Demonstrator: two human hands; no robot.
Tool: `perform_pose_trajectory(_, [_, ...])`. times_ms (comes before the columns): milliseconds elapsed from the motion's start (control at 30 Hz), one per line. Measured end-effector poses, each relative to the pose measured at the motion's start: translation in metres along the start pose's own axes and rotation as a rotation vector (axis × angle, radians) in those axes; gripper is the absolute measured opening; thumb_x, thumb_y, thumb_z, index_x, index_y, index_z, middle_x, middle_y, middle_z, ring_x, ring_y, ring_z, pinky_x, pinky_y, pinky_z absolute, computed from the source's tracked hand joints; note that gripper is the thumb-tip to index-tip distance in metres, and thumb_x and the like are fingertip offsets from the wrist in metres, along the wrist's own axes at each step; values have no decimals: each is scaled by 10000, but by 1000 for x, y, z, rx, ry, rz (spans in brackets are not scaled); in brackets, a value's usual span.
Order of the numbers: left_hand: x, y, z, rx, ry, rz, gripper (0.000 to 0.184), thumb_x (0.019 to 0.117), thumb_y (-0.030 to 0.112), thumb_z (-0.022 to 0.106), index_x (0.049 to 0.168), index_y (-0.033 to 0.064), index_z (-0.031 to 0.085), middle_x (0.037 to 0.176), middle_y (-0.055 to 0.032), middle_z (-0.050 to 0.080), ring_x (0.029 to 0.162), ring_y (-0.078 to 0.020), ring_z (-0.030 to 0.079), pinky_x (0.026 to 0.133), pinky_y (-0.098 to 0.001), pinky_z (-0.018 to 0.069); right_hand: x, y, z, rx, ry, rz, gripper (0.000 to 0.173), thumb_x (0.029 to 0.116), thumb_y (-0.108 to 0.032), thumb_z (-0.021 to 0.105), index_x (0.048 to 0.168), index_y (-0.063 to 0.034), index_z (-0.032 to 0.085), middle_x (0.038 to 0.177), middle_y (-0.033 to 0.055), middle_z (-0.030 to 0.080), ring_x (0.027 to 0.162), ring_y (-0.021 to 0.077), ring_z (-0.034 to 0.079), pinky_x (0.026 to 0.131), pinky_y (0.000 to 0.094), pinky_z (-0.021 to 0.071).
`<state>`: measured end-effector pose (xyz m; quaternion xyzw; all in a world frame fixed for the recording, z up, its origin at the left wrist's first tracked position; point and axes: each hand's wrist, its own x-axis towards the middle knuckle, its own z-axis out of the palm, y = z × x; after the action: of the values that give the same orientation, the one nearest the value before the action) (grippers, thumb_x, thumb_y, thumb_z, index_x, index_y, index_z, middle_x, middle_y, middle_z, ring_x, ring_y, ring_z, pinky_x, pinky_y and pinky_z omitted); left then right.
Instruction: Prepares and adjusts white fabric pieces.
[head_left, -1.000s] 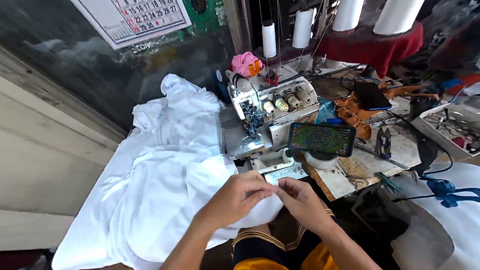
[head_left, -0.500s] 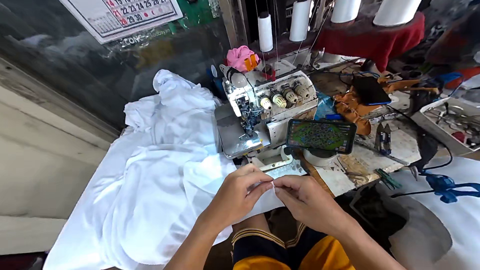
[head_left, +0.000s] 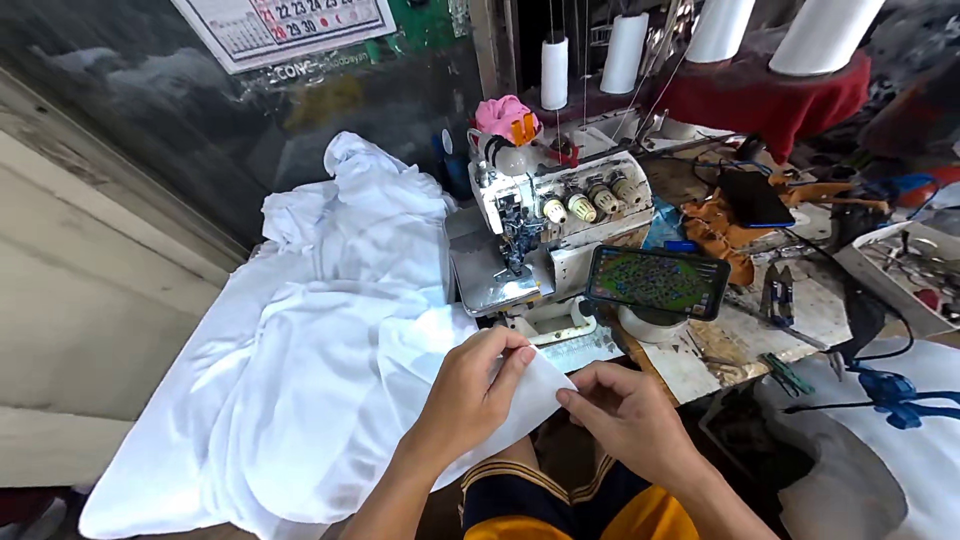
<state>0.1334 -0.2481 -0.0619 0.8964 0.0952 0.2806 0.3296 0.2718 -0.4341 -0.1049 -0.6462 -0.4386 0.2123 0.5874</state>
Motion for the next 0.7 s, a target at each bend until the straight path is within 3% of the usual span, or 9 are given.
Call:
perform_pose_trajectory(300, [0,4,-5,37,-10,-24,219,1079,294,490,1093,161,664,880,77,642,800,-32,635,730,-237,578,3,-4,-3,58,-12,29,192,973,-319,709,981,-129,742,879,-2,703,653,126,673,566,270,606])
perform_pose_trajectory(467, [8,-5,-1,64,-6,-100,228,1083,303,478,1099,158,653,821,53,634,701,-64,608,632,-270,542,17,-5,2,110,13,28,170,952,-278,733,940,-108,742,819,10,707,618,127,671,543,268,599])
perform_pose_trajectory(633, [48,11,-32,266,110,18,198,1050,283,560,1072,150,706,907,55,659,750,-34,621,660,-235,559,53,-31,0,118,65,21,167,924,-289,767,904,-124,749,839,10,703,629,135,677,557,290,616])
perform_pose_trajectory(700, [72,0,-27,431,161,19,192,1038,270,589,1064,139,728,943,15,661,802,-96,645,699,-312,573,77,-27,5,154,93,122,142,913,-244,780,913,-107,743,813,32,719,606,161,689,566,326,630])
